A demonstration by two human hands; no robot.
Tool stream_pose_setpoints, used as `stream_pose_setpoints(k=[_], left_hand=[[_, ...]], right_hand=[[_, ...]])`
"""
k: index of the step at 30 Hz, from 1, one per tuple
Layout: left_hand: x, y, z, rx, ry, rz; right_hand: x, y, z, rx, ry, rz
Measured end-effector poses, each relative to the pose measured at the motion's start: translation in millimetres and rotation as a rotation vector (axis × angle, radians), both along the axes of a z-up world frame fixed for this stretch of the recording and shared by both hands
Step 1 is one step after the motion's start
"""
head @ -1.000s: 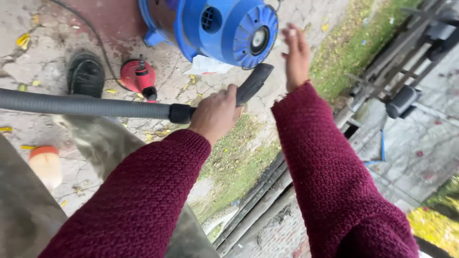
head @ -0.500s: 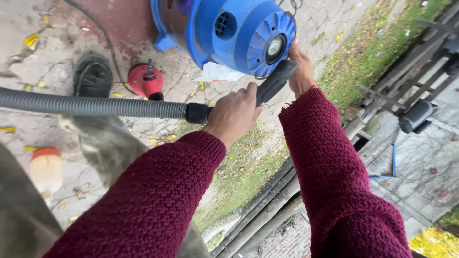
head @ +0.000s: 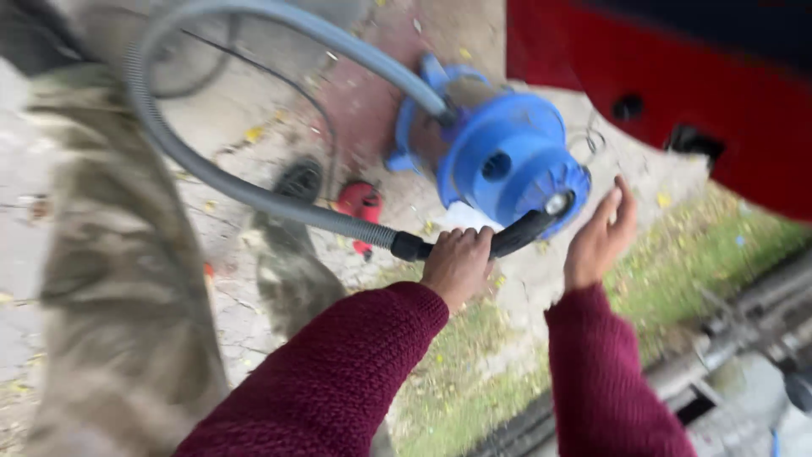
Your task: Vacuuming the interior door panel and wiping down the window frame of a red car.
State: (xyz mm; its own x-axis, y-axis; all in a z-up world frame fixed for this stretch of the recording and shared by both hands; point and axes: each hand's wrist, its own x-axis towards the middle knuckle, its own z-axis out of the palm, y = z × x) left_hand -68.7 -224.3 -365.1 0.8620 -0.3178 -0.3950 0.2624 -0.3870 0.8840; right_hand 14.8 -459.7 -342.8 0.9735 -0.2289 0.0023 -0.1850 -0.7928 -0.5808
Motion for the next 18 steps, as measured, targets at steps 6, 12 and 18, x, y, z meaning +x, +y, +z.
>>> stream_pose_setpoints(k=[6, 12, 18], left_hand=[[-56, 29, -55, 0.325, -0.072, -0.015], [15, 138, -16, 0.370, -0.239, -0.002], [169, 354, 83, 0.274, -0.044, 0.400]], right_hand=[[-21, 220, 75, 0.090, 0.048, 0.343], [36, 364, 106, 0.318, 0.210, 0.427], [124, 484, 173, 0.294, 0.134, 0.696]])
